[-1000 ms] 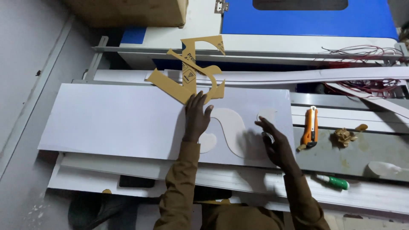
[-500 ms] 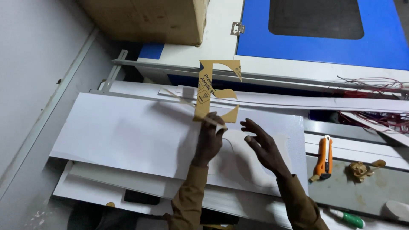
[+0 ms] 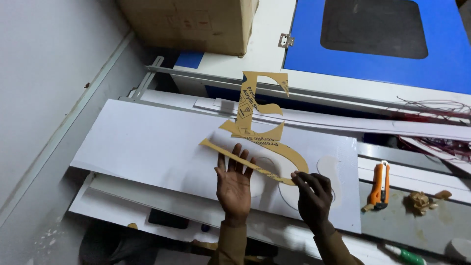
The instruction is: Peeling protective brown paper from white acrylic letters on a workbench in a sign shop.
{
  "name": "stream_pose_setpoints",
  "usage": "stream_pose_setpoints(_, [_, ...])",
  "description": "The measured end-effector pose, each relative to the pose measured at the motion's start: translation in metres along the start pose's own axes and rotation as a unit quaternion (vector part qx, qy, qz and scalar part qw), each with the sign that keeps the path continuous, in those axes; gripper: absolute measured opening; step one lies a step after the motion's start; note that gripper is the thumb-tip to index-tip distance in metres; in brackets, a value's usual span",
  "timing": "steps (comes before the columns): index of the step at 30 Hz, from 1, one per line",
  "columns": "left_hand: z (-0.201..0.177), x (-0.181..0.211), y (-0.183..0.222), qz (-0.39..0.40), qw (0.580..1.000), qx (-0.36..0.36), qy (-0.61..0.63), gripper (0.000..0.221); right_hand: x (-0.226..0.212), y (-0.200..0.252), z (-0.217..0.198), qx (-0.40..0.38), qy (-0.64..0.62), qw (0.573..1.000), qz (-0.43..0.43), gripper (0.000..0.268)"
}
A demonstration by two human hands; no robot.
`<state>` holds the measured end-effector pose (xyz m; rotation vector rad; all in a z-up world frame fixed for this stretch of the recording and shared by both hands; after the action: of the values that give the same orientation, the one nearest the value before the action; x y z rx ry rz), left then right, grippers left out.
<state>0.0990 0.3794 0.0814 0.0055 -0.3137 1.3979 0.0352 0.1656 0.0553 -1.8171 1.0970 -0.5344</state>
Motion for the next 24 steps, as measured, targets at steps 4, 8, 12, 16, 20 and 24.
stream_pose_setpoints(4, [-0.007, -0.004, -0.009, 0.069, 0.971, 0.175, -0.145, 0.074, -0.024, 0.028, -0.011, -0.044, -0.045, 0.997, -0.042, 0.034])
stream_pose_setpoints(8, [-0.002, 0.007, -0.013, 0.012, 0.981, 0.113, -0.156, 0.033, -0.019, 0.036, -0.014, -0.262, -0.204, 0.943, 0.011, 0.05])
stream_pose_setpoints(12, [0.008, -0.007, 0.006, -0.094, 0.985, -0.031, -0.145, 0.064, -0.029, -0.03, -0.044, -0.16, -0.319, 0.929, 0.1, 0.043])
stream_pose_setpoints(16, [0.026, -0.048, 0.023, -0.158, 0.975, -0.047, -0.148, 0.076, -0.037, -0.097, -0.051, -0.056, -0.248, 0.962, 0.096, 0.027])
stream_pose_setpoints(20, [0.024, -0.071, 0.039, -0.239, 0.951, 0.007, -0.195, 0.04, -0.043, -0.129, -0.057, -0.004, -0.256, 0.956, 0.145, 0.016])
stream_pose_setpoints(24, [0.019, -0.081, 0.045, -0.206, 0.936, -0.024, -0.283, 0.027, -0.049, -0.131, -0.073, 0.015, -0.236, 0.953, 0.189, 0.01])
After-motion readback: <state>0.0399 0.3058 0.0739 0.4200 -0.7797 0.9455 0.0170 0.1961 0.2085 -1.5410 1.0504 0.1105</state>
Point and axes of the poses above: each hand's wrist, its own y-axis away from the middle knuckle, its own z-axis out of the palm, x = y × z, the point moved 1 cm from there along -y, towards the middle knuckle, and after that the axes turned 13 degrees about -z, right-handed, at the moved point
